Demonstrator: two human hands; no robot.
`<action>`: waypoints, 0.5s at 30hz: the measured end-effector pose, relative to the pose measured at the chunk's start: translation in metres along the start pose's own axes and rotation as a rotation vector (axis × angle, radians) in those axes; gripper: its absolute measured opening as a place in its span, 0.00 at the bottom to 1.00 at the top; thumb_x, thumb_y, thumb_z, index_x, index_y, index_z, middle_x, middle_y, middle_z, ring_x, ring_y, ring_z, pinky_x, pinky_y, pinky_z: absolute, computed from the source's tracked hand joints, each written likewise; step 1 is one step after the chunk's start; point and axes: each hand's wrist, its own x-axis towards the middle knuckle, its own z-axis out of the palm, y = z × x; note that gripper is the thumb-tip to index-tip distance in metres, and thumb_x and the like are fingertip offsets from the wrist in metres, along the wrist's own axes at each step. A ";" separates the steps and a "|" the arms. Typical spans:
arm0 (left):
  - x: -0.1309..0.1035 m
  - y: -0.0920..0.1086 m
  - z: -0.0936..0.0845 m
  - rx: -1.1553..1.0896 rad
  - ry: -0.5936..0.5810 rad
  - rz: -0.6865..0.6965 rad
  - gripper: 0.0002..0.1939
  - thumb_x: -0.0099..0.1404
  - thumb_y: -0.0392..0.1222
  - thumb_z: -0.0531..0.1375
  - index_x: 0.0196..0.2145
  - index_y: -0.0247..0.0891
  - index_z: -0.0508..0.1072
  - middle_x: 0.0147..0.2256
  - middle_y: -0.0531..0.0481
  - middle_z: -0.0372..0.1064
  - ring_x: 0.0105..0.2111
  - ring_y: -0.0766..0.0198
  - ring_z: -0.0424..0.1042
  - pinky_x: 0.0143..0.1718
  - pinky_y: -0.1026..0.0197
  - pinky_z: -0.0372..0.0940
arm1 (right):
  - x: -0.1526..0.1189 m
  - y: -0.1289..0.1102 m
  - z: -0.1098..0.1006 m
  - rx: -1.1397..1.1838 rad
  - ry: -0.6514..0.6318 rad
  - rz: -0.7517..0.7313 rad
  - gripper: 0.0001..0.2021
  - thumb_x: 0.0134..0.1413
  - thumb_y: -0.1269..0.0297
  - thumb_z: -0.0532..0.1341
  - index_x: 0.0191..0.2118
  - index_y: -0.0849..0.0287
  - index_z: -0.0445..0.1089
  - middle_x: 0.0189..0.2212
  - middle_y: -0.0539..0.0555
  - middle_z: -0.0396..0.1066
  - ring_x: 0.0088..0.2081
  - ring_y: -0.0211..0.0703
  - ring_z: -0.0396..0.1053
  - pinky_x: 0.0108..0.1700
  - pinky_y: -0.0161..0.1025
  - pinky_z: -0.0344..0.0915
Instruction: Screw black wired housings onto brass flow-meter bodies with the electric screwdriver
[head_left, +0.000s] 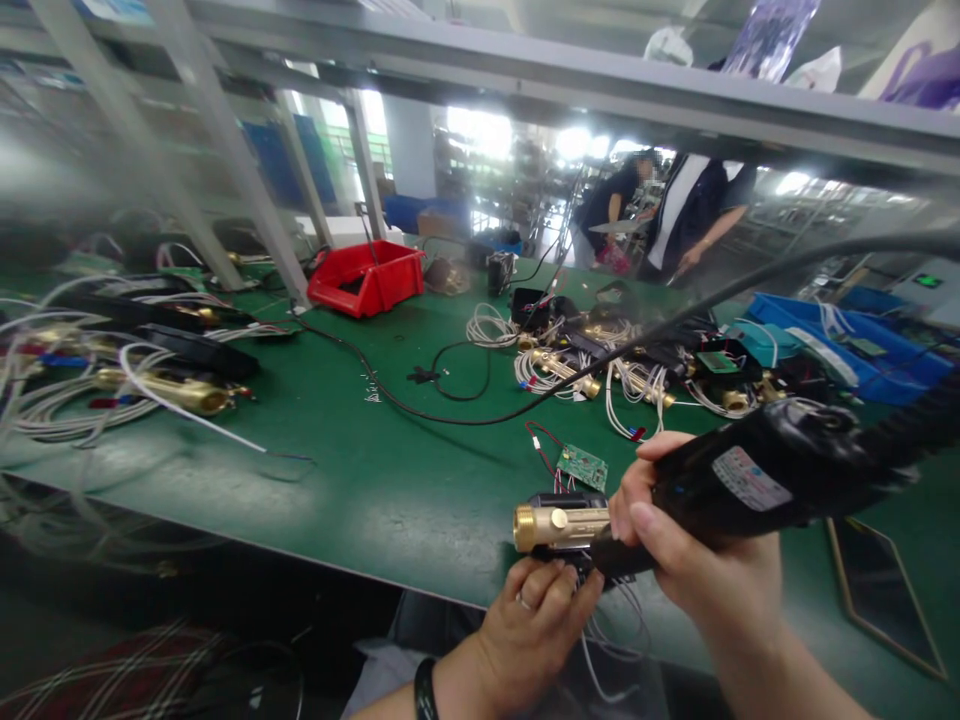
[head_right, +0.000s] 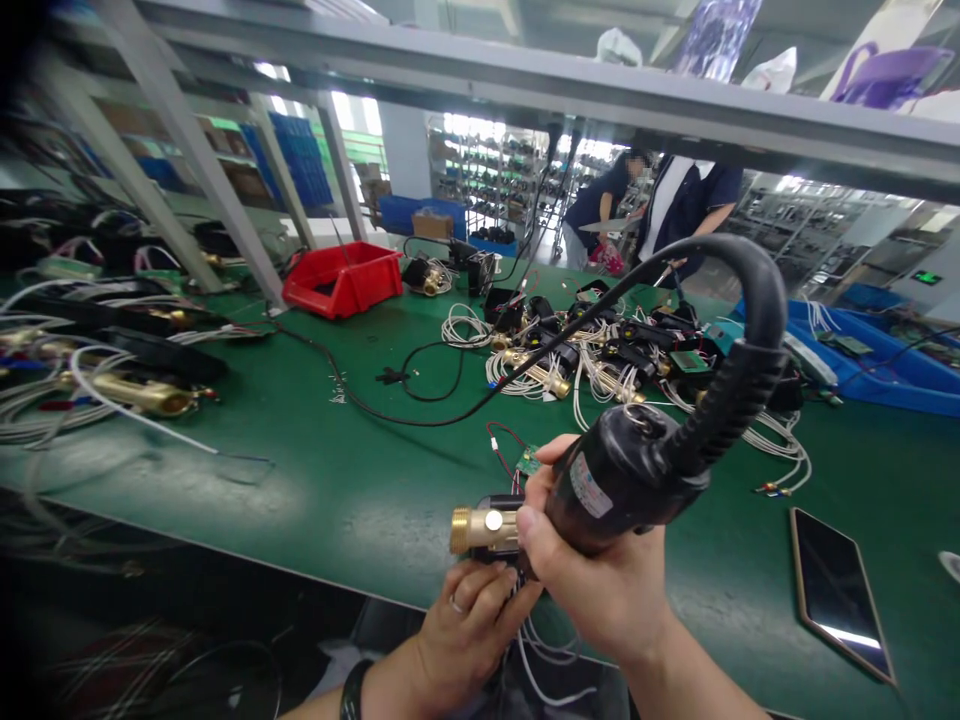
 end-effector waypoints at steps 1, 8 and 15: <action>0.001 0.000 -0.001 -0.004 0.000 0.001 0.20 0.66 0.38 0.54 0.55 0.47 0.65 0.46 0.47 0.61 0.46 0.60 0.60 0.53 0.55 0.55 | 0.000 0.000 0.000 -0.005 -0.009 0.006 0.14 0.54 0.71 0.60 0.46 0.51 0.62 0.25 0.46 0.64 0.25 0.37 0.63 0.30 0.40 0.65; -0.001 0.001 -0.002 -0.028 -0.049 0.004 0.21 0.66 0.39 0.55 0.57 0.46 0.64 0.47 0.48 0.61 0.46 0.62 0.60 0.53 0.57 0.55 | -0.003 0.005 -0.003 -0.116 -0.042 -0.035 0.14 0.54 0.72 0.60 0.46 0.52 0.61 0.28 0.47 0.64 0.27 0.38 0.64 0.31 0.41 0.64; -0.003 0.000 -0.002 -0.011 -0.086 0.020 0.23 0.66 0.40 0.55 0.58 0.46 0.61 0.48 0.48 0.60 0.49 0.61 0.59 0.52 0.57 0.56 | -0.001 -0.004 -0.004 -0.151 -0.043 -0.067 0.14 0.54 0.71 0.59 0.46 0.51 0.61 0.26 0.47 0.64 0.26 0.39 0.64 0.32 0.43 0.64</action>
